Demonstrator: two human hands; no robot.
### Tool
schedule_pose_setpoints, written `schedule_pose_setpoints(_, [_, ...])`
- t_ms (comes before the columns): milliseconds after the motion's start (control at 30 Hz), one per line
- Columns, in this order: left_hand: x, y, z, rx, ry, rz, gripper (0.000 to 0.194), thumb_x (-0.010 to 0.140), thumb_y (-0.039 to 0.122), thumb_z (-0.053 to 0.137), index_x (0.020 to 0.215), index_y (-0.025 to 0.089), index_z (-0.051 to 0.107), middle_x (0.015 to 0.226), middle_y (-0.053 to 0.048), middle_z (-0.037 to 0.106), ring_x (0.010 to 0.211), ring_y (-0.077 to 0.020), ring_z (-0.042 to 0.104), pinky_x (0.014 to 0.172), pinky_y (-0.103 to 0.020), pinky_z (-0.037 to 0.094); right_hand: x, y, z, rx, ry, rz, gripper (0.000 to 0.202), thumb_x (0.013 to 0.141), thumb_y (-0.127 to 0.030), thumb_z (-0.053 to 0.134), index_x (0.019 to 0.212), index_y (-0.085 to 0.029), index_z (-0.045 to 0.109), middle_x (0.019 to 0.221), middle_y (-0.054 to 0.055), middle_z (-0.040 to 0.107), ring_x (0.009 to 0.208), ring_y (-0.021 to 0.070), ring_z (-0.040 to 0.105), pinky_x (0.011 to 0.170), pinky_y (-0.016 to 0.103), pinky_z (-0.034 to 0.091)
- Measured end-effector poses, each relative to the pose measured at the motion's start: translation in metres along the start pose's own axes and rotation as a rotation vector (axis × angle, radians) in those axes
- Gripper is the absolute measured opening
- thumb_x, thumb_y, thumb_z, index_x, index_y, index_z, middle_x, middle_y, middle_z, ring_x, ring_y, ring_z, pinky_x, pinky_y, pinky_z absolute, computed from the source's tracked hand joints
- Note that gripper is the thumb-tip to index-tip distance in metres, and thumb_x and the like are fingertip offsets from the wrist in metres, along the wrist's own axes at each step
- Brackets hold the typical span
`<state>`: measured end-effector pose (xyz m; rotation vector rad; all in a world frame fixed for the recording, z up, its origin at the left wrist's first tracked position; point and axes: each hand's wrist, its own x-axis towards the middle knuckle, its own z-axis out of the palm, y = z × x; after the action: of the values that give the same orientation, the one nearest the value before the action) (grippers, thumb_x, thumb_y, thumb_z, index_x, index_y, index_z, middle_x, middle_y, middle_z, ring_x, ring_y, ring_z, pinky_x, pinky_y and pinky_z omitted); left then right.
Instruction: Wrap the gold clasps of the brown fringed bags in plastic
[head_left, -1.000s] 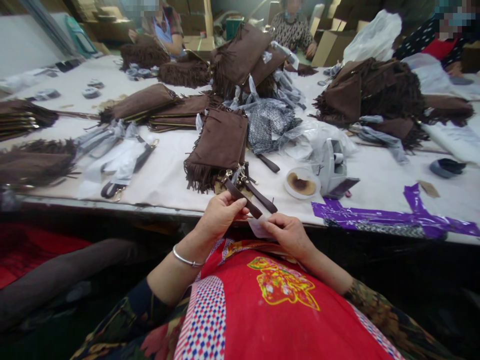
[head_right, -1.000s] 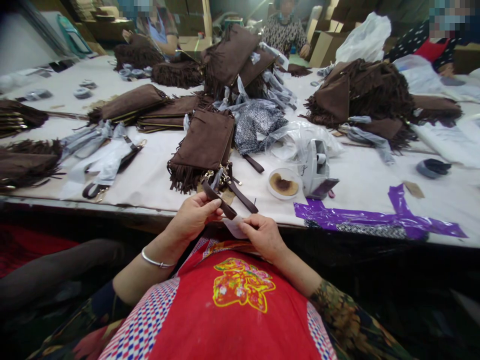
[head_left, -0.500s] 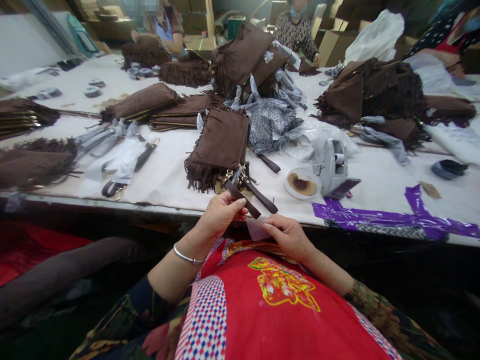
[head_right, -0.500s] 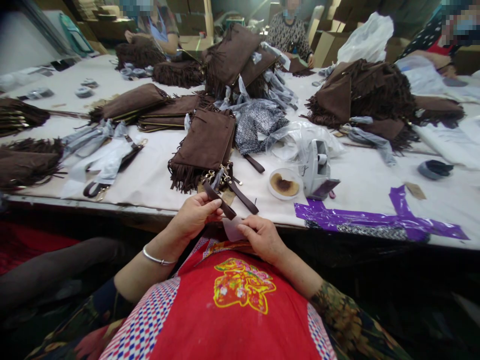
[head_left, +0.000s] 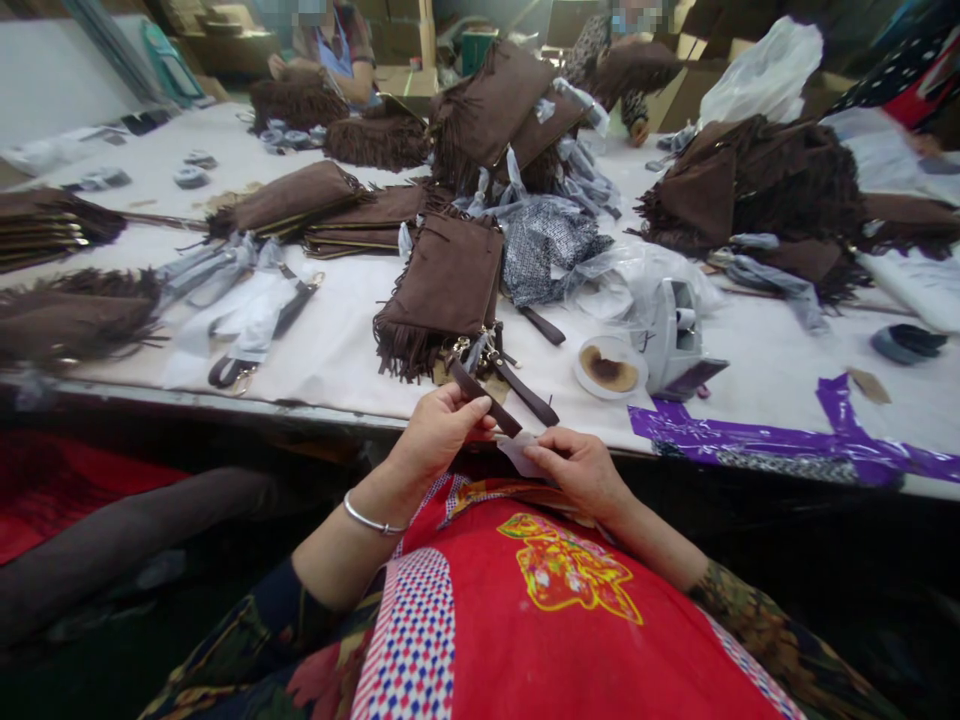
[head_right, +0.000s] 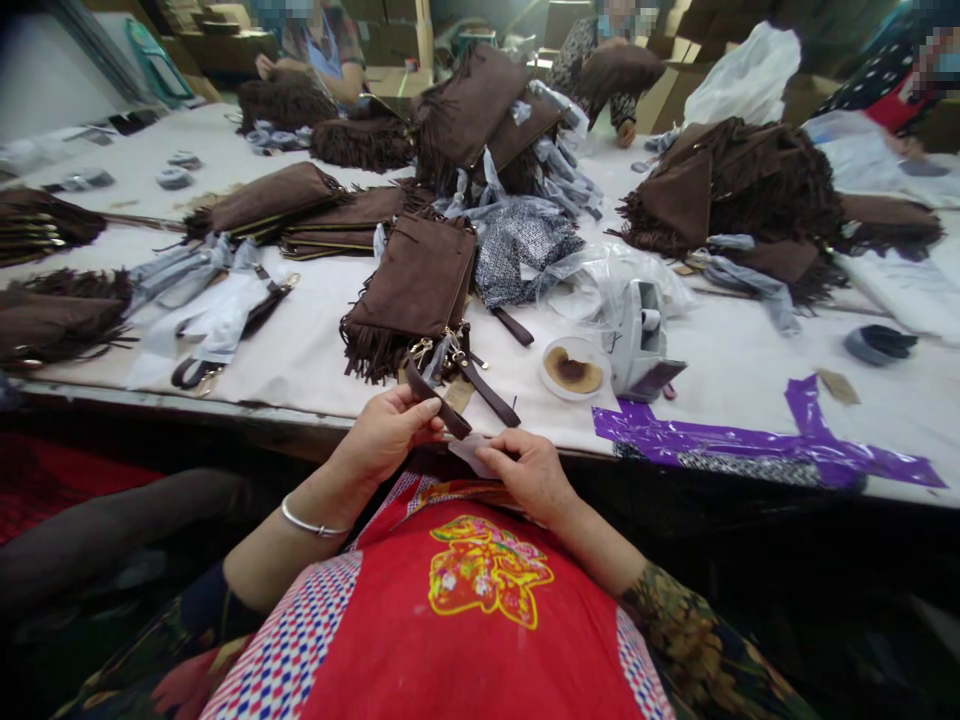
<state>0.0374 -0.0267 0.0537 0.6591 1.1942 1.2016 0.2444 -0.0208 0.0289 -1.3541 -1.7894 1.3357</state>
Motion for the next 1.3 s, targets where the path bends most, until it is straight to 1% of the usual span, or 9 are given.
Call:
schedule_pose_setpoints(233, [0.004, -0.010, -0.004, 0.056, 0.016, 0.112, 0.025, 0.076, 0.033, 0.076, 0.088, 0.014, 0.065, 0.070, -0.001, 0.067, 0.059, -0.0101, 0.062, 0.059, -0.021, 0.055, -0.001, -0.001, 0.001, 0.006, -0.017, 0.024, 0.031, 0.083, -0.043, 0.064, 0.066, -0.018, 0.068, 0.063, -0.001, 0.060, 0.062, 0.0136, 0.051, 0.058, 0.026, 0.037])
schedule_pose_setpoints(367, [0.005, -0.012, -0.004, 0.051, 0.011, 0.135, 0.028, 0.075, 0.036, 0.077, 0.088, 0.015, 0.065, 0.071, -0.001, 0.067, 0.060, -0.0105, 0.062, 0.059, -0.022, 0.054, -0.001, -0.002, 0.001, 0.065, -0.011, 0.054, 0.033, 0.082, -0.044, 0.065, 0.063, -0.018, 0.065, 0.058, -0.002, 0.057, 0.057, 0.0124, 0.047, 0.055, 0.025, 0.036])
schedule_pose_setpoints(567, [0.001, -0.015, -0.005, 0.061, 0.005, 0.156, 0.030, 0.076, 0.038, 0.078, 0.090, 0.015, 0.066, 0.070, -0.001, 0.067, 0.060, -0.0110, 0.063, 0.060, -0.022, 0.054, 0.001, -0.004, 0.003, 0.136, -0.013, 0.120, 0.033, 0.078, -0.046, 0.066, 0.064, -0.016, 0.069, 0.056, -0.002, 0.056, 0.055, 0.0117, 0.045, 0.053, 0.025, 0.034])
schedule_pose_setpoints(700, [-0.001, -0.018, -0.008, 0.060, -0.011, 0.158, 0.028, 0.078, 0.037, 0.076, 0.092, 0.015, 0.066, 0.075, -0.001, 0.068, 0.061, -0.0100, 0.062, 0.061, -0.022, 0.054, 0.001, -0.002, 0.007, 0.175, -0.011, 0.150, 0.036, 0.079, -0.049, 0.067, 0.069, -0.015, 0.072, 0.058, -0.001, 0.060, 0.056, 0.0126, 0.048, 0.054, 0.025, 0.036])
schedule_pose_setpoints(833, [-0.004, -0.018, -0.010, 0.053, -0.013, 0.152, 0.028, 0.077, 0.037, 0.077, 0.093, 0.015, 0.067, 0.075, -0.001, 0.068, 0.061, -0.0101, 0.062, 0.063, -0.022, 0.054, 0.001, 0.000, 0.011, 0.170, 0.012, 0.130, 0.038, 0.081, -0.052, 0.066, 0.072, -0.016, 0.075, 0.063, 0.001, 0.066, 0.061, 0.0152, 0.056, 0.057, 0.026, 0.041])
schedule_pose_setpoints(933, [-0.005, -0.017, -0.010, 0.063, -0.015, 0.148, 0.028, 0.076, 0.036, 0.078, 0.092, 0.015, 0.068, 0.076, -0.001, 0.069, 0.061, -0.0101, 0.062, 0.062, -0.022, 0.054, 0.001, -0.003, 0.013, 0.148, 0.047, 0.087, 0.033, 0.082, -0.048, 0.066, 0.081, -0.017, 0.078, 0.076, 0.004, 0.073, 0.072, 0.0189, 0.063, 0.066, 0.029, 0.047])
schedule_pose_setpoints(1033, [-0.006, -0.017, -0.009, 0.068, -0.017, 0.150, 0.027, 0.076, 0.036, 0.077, 0.090, 0.015, 0.067, 0.076, -0.001, 0.069, 0.062, -0.0104, 0.063, 0.062, -0.022, 0.055, -0.001, -0.009, 0.015, 0.166, 0.049, 0.063, 0.026, 0.080, -0.042, 0.068, 0.087, -0.019, 0.078, 0.084, 0.005, 0.075, 0.078, 0.0201, 0.065, 0.072, 0.031, 0.049])
schedule_pose_setpoints(1167, [-0.005, -0.018, -0.007, 0.050, 0.005, 0.143, 0.027, 0.076, 0.037, 0.077, 0.089, 0.016, 0.067, 0.073, 0.000, 0.068, 0.062, -0.0106, 0.063, 0.064, -0.023, 0.055, -0.002, -0.012, 0.017, 0.205, 0.013, 0.095, 0.022, 0.077, -0.038, 0.070, 0.085, -0.018, 0.077, 0.079, 0.003, 0.074, 0.072, 0.0183, 0.064, 0.069, 0.030, 0.049])
schedule_pose_setpoints(1300, [-0.005, -0.020, -0.008, 0.025, -0.007, 0.143, 0.026, 0.077, 0.037, 0.077, 0.090, 0.016, 0.066, 0.073, 0.000, 0.067, 0.062, -0.0106, 0.062, 0.065, -0.024, 0.056, -0.001, -0.006, 0.016, 0.217, 0.057, 0.147, 0.024, 0.075, -0.039, 0.072, 0.082, -0.017, 0.076, 0.077, 0.003, 0.074, 0.070, 0.0181, 0.063, 0.069, 0.031, 0.049])
